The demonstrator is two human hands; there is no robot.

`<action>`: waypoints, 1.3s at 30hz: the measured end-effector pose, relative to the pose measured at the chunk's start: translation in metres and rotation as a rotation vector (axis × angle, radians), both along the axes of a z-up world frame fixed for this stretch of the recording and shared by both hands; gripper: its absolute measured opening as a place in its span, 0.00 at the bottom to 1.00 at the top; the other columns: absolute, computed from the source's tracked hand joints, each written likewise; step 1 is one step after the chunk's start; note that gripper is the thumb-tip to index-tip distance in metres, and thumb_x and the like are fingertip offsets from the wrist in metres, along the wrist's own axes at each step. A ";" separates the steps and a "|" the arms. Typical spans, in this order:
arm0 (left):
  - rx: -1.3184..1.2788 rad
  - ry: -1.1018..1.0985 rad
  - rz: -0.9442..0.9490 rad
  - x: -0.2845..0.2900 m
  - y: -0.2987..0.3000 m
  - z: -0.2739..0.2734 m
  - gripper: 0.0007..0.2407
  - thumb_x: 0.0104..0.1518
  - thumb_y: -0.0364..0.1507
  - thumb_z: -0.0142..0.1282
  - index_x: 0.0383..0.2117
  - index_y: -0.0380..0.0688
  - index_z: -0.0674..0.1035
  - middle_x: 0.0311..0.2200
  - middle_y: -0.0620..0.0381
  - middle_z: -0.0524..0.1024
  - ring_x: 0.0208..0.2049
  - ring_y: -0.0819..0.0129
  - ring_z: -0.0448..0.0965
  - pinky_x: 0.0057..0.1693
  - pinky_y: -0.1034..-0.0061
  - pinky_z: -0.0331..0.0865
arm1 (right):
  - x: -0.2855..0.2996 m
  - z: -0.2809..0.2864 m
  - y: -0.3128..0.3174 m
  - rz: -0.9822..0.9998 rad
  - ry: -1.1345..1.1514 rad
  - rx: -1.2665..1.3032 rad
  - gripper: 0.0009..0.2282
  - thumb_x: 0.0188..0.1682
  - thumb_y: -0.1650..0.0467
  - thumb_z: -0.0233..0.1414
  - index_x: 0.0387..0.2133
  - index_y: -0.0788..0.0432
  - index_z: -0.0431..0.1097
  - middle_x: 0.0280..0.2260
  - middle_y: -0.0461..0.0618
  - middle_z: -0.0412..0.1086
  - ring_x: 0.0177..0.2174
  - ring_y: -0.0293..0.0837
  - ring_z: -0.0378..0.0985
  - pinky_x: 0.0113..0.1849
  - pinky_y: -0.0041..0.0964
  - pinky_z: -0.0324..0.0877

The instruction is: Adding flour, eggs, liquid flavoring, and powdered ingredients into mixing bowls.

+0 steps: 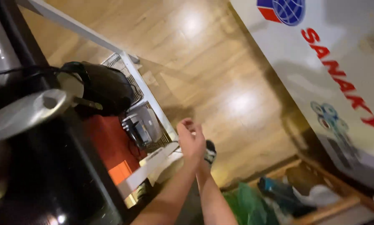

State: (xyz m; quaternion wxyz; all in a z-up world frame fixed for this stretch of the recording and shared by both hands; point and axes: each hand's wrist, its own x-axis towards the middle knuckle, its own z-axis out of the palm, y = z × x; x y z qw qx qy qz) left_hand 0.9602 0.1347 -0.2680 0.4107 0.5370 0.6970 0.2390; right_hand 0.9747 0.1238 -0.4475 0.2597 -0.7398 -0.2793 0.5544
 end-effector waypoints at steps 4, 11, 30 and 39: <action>0.027 0.194 0.043 -0.064 0.069 -0.133 0.14 0.73 0.32 0.58 0.60 0.42 0.75 0.52 0.40 0.78 0.54 0.43 0.86 0.58 0.55 0.81 | -0.036 -0.018 0.018 0.128 0.049 0.016 0.14 0.59 0.60 0.61 0.54 0.50 0.82 0.48 0.49 0.87 0.53 0.51 0.88 0.53 0.49 0.83; -0.326 1.041 0.310 -0.234 0.138 -0.166 0.36 0.59 0.35 0.71 0.69 0.37 0.59 0.62 0.35 0.71 0.59 0.32 0.84 0.63 0.36 0.79 | -0.137 -0.132 0.051 0.332 0.183 -0.019 0.17 0.62 0.52 0.53 0.56 0.42 0.78 0.52 0.50 0.83 0.57 0.59 0.85 0.58 0.60 0.82; -0.740 1.019 0.070 -0.322 0.147 -0.202 0.28 0.66 0.46 0.60 0.60 0.29 0.79 0.39 0.42 0.91 0.43 0.52 0.94 0.54 0.61 0.84 | -0.049 -0.077 0.099 0.115 0.036 0.009 0.12 0.65 0.59 0.54 0.48 0.54 0.70 0.67 0.51 0.60 0.47 0.83 0.85 0.52 0.75 0.82; -0.932 1.104 -0.122 -0.290 0.169 -0.246 0.25 0.65 0.32 0.55 0.66 0.27 0.83 0.51 0.47 0.94 0.51 0.51 0.94 0.55 0.55 0.87 | 0.127 -0.065 -0.006 -0.212 0.064 0.083 0.15 0.61 0.59 0.59 0.41 0.58 0.70 0.63 0.58 0.65 0.48 0.80 0.85 0.53 0.68 0.81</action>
